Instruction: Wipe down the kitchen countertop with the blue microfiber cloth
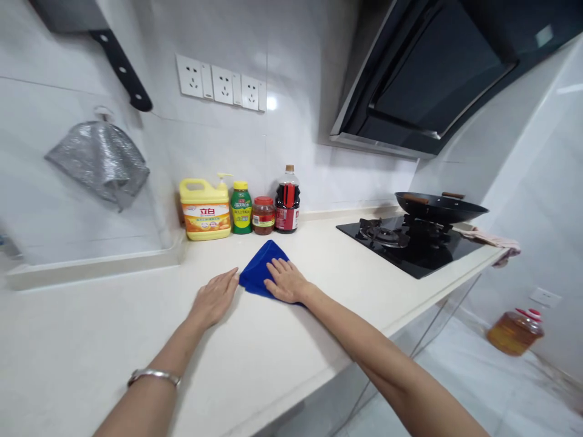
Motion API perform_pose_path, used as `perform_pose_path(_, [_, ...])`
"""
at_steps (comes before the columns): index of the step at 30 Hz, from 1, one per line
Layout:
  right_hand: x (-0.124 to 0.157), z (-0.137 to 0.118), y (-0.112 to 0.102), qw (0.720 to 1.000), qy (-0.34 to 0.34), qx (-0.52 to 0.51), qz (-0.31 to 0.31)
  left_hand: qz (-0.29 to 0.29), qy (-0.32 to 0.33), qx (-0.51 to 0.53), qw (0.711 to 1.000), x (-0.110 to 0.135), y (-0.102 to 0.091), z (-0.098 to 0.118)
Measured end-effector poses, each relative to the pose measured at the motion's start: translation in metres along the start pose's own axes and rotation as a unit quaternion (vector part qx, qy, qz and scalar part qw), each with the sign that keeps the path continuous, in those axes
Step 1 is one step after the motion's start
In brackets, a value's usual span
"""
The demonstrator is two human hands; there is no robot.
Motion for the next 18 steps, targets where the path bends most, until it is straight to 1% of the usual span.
perform_pose_path(2, [0.015, -0.023, 0.001, 0.999, -0.031, -0.014, 0.008, 0.010, -0.002, 0.030, 0.999, 0.004, -0.004, 0.001])
perform_pose_path(4, [0.030, -0.041, 0.001, 0.998, -0.052, -0.018, 0.009, 0.016, 0.002, 0.041, 0.999, 0.011, -0.010, 0.001])
perform_pose_path(7, [0.052, -0.059, 0.000, 0.996, -0.090, -0.024, 0.003, 0.016, 0.014, 0.048, 0.999, 0.023, -0.021, 0.001])
perform_pose_path(10, [0.072, -0.070, -0.003, 0.990, -0.137, -0.026, -0.001, 0.009, 0.020, 0.040, 0.999, 0.034, -0.039, -0.005])
perform_pose_path(13, [0.091, -0.078, -0.006, 0.982, -0.186, -0.028, 0.000, -0.007, 0.021, 0.010, 1.000, 0.046, -0.061, -0.021])
perform_pose_path(16, [0.105, -0.085, -0.009, 0.972, -0.231, -0.035, -0.005, -0.014, 0.019, -0.045, 0.999, 0.064, -0.081, -0.049])
perform_pose_path(18, [0.113, -0.088, -0.011, 0.965, -0.258, -0.041, -0.017, -0.010, 0.005, -0.079, 0.997, 0.078, -0.088, -0.071])
Point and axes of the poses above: each hand's wrist, its own x-axis away from the middle knuckle, its own y-axis out of the palm, z = x × y, the point moved 3 cm from there along -x, towards the middle knuckle, and after that the axes turned 2 degrees about z, right-handed, at the moved point
